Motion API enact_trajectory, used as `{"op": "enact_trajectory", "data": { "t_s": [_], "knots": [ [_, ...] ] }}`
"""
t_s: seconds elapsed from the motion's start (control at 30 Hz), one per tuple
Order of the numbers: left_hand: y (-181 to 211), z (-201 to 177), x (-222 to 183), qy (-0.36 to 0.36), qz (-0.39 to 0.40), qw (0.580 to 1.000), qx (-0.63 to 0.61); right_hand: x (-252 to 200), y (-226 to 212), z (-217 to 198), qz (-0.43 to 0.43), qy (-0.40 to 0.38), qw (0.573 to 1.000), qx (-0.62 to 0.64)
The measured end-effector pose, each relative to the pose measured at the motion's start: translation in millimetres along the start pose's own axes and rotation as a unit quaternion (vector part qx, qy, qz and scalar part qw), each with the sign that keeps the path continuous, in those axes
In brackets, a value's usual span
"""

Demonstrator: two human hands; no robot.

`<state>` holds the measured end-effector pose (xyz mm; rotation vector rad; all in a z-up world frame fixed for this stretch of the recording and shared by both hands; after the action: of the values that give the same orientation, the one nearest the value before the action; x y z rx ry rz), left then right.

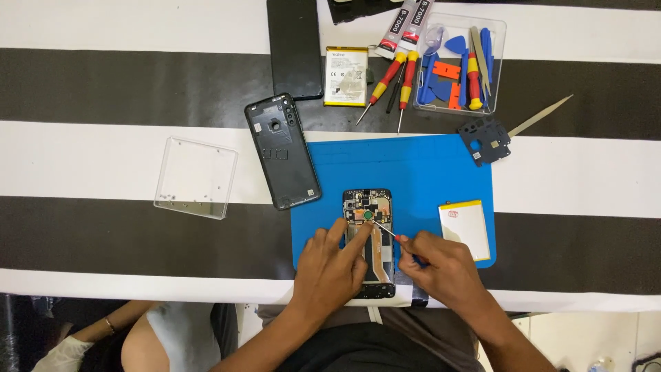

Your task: Assembling internal components of a smartphone by placing the internal frame and securing it with screws using a screwdriver.

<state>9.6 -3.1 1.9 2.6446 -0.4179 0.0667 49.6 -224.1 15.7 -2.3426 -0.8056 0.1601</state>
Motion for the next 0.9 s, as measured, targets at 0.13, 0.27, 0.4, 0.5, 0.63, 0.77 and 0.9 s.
{"op": "enact_trajectory", "data": {
  "t_s": [0.13, 0.27, 0.4, 0.5, 0.63, 0.77, 0.9],
  "knots": [
    [4.0, -4.0, 2.3, -0.011, -0.012, 1.000, 0.002, -3.9, 5.6, 4.7, 0.023, -0.018, 1.000, -0.003],
    [3.3, -5.2, -0.9, -0.004, -0.007, 1.000, -0.010, -3.2, 1.7, 3.7, -0.013, -0.004, 1.000, -0.009],
    [0.7, -6.2, 0.9, 0.027, 0.011, 0.999, -0.014, -4.4, 4.8, 3.1, -0.024, 0.021, 0.999, 0.018],
    [-0.6, -2.8, -0.7, 0.029, 0.011, 1.000, 0.001, -1.4, 1.3, 0.7, -0.025, 0.022, 0.999, 0.005],
    [-1.0, -3.5, -1.2, 0.022, 0.010, 1.000, -0.020, -0.2, 0.2, 0.2, -0.030, 0.025, 0.999, -0.004],
    [-0.2, -4.7, -1.3, 0.029, 0.012, 0.999, -0.012, -2.0, 0.7, -0.1, -0.028, 0.017, 0.999, 0.014],
    [-1.6, -1.8, -2.9, 0.029, 0.012, 0.999, -0.006, -2.2, 2.0, 0.5, -0.022, 0.012, 0.999, 0.020]
  ]
}}
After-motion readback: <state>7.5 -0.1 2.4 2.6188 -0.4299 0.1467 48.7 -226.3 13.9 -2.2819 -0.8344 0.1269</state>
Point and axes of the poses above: each hand's wrist, its own x-axis towards the middle knuckle, its own z-axis out of the palm, y = z × x, the point moved 1 cm from there along x, towards the middle knuckle, and after that the axes turned 8 degrees about -y, right-handed, at the moved point
